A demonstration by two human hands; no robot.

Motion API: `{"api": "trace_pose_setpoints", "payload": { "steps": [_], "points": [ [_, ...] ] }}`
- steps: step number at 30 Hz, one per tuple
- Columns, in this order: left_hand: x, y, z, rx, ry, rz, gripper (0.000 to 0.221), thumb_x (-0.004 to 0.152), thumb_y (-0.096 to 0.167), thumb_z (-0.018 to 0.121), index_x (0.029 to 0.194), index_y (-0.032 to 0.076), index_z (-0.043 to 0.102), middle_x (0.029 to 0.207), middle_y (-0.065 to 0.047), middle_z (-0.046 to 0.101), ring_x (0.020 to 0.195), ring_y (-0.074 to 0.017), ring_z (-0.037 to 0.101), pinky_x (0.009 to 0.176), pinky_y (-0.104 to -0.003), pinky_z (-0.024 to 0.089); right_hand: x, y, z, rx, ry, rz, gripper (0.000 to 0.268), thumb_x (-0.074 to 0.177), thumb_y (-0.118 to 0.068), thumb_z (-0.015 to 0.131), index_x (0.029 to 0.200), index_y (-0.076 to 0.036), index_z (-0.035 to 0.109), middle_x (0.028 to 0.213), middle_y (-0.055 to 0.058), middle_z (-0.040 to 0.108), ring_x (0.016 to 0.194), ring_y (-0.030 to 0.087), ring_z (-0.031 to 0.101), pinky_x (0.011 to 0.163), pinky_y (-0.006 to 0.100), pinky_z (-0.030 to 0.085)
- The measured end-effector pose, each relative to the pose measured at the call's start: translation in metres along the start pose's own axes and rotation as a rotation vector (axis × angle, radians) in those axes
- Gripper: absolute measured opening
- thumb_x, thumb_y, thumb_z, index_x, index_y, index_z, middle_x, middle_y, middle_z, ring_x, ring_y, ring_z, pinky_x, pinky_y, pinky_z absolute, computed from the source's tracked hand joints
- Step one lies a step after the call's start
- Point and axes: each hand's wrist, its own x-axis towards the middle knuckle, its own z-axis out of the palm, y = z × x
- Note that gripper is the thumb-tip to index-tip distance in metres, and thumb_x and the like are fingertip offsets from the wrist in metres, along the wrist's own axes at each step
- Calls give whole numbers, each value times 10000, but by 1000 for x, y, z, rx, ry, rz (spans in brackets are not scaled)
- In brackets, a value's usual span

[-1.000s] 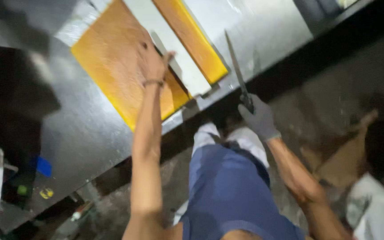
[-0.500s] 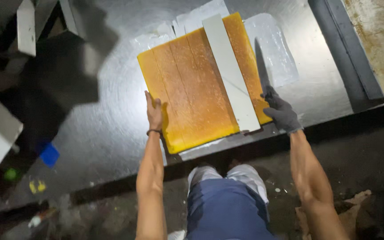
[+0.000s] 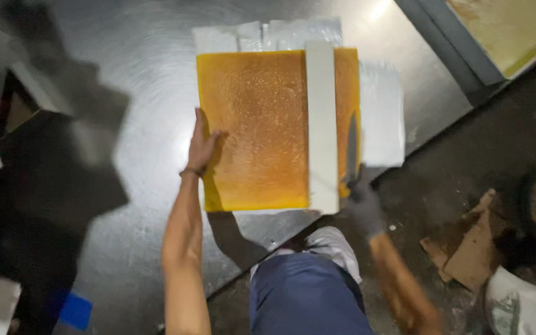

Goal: The person cuts a large flat slab of cake into smaller rectangular pieces using a knife and a guide, then picks up the pieces by hand and arranges them neatly into a metal tray.

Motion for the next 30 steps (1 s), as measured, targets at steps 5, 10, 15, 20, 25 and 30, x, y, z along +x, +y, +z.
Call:
{"api": "trace_pose_setpoints", "payload": {
  "steps": [5, 10, 15, 20, 25, 30],
  "points": [
    [112, 41, 6, 648, -1, 160, 969, 1026, 392, 709, 1619, -3, 51, 1625, -337, 265, 1486, -484, 252, 1177, -657, 168, -92, 3, 100, -42, -133, 549, 653, 929, 21, 710, 1556, 0, 533, 1080, 323, 683, 784, 429, 649, 708, 453, 485],
    [84, 92, 59, 557, -18, 432, 863, 1004, 335, 722, 1605, -20, 215, 1630, -303, 365, 1475, -458, 371, 1162, -627, 271, -104, 4, 117, 168, -424, 286, 544, 842, -30, 756, 1359, -19, 587, 1219, 74, 683, 1112, 164, 673, 940, 316, 558],
    [-19, 147, 96, 488, -303, 308, 862, 869, 425, 781, 1540, 46, 395, 1413, -256, 557, 1237, -443, 549, 1057, -546, 465, -86, -13, 72, 258, -298, 261, 508, 786, 15, 675, 1291, -6, 629, 1307, 92, 697, 1213, 206, 676, 1032, 340, 547],
    [-74, 175, 137, 756, -190, 391, 878, 714, 417, 773, 1451, 58, 461, 1249, -230, 617, 1144, -417, 590, 903, -583, 475, -69, -18, 40, 374, -148, 80, 417, 842, 68, 645, 1259, 81, 647, 1223, 206, 748, 1182, 297, 711, 1056, 366, 556],
    [-82, 200, 133, 896, 33, 462, 719, 860, 198, 664, 1551, 257, 474, 1155, -190, 616, 1069, -411, 606, 932, -517, 513, -64, -18, 5, 379, -121, 115, 466, 792, 64, 658, 1255, 43, 605, 1169, 202, 738, 1078, 255, 744, 920, 354, 579],
    [-92, 207, 38, 766, 160, 144, 922, 802, 400, 845, 1586, 313, 367, 1098, -234, 587, 933, -411, 621, 742, -517, 558, -68, -26, -24, 291, -59, 97, 260, 925, 11, 663, 1170, 57, 588, 997, 159, 697, 890, 234, 731, 750, 332, 615]
  ]
}}
